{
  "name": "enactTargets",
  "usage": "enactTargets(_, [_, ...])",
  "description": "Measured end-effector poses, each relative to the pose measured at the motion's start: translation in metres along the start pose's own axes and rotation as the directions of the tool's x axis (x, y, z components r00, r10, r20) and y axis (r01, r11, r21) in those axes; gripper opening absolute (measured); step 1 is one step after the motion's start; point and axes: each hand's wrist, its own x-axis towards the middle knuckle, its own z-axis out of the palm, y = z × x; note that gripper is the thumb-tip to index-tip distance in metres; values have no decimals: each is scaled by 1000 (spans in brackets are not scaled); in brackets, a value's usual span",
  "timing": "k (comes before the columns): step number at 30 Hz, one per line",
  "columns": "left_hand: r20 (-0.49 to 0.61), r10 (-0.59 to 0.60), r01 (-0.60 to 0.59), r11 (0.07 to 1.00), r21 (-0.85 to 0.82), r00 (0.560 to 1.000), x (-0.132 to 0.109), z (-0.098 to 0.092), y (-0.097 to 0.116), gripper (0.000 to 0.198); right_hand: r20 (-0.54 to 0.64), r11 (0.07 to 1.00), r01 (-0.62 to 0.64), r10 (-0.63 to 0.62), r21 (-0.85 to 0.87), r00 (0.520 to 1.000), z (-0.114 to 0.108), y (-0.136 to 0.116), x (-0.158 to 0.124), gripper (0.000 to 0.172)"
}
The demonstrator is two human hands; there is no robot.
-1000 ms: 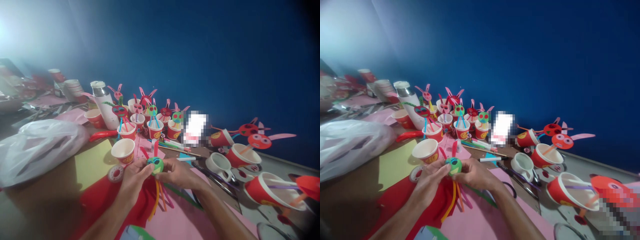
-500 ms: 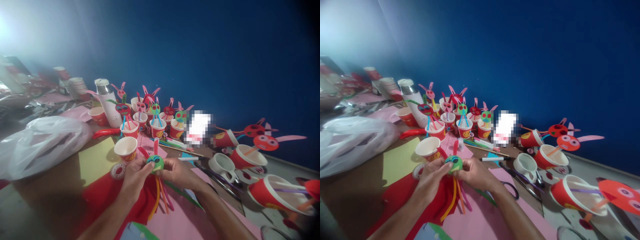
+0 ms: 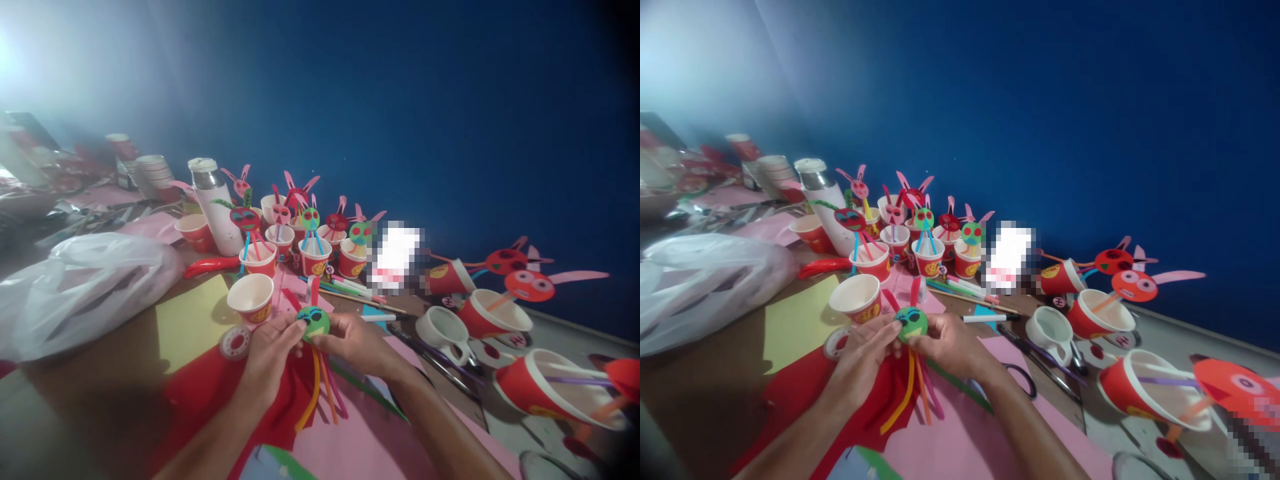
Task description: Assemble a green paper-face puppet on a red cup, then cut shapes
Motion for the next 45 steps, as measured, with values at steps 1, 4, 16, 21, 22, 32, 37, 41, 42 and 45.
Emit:
enactTargets(1, [-4, -5, 5, 1000, -6, 1000, 0, 0, -1, 16, -4, 1000, 2, -2, 5, 1000, 0, 0, 0, 17])
enactTargets(4, [-6, -22, 22, 999, -47, 1000, -1, 0, -4, 17, -32, 999, 20, -19, 39, 999, -1, 1, 1, 19])
enactTargets(16, [117, -151, 147, 988, 48, 982, -5, 3, -4, 19, -152, 983, 103, -80, 153, 985, -4, 9, 5, 15])
enactTargets(21, [149, -188, 179, 981, 70, 971, -5, 5, -3, 20, -157, 976, 102, -71, 194, 985, -3, 6, 4, 14])
enactTargets(22, [145, -188, 178, 981, 82, 971, -5, 6, -3, 19, -160, 975, 100, -69, 198, 985, -3, 6, 4, 14])
enactTargets(32, [161, -182, 163, 979, 126, 970, -5, 6, -3, 18, -165, 972, 92, -56, 217, 985, -3, 5, 4, 17])
enactTargets(37, [183, -221, 197, 970, 144, 958, -6, 7, -5, 26, -170, 972, 81, -43, 222, 984, -2, 6, 4, 16])
enactTargets(41, [182, -227, 205, 970, 134, 957, -8, 12, -2, 24, -159, 968, 82, -45, 238, 986, -1, 5, 4, 15])
enactTargets(42, [177, -227, 206, 970, 133, 958, -9, 13, -1, 23, -156, 967, 85, -48, 242, 987, -1, 5, 4, 15])
enactTargets(45, [171, -235, 215, 968, 129, 957, -11, 15, 1, 22, -147, 964, 98, -63, 248, 987, 0, 5, 4, 17])
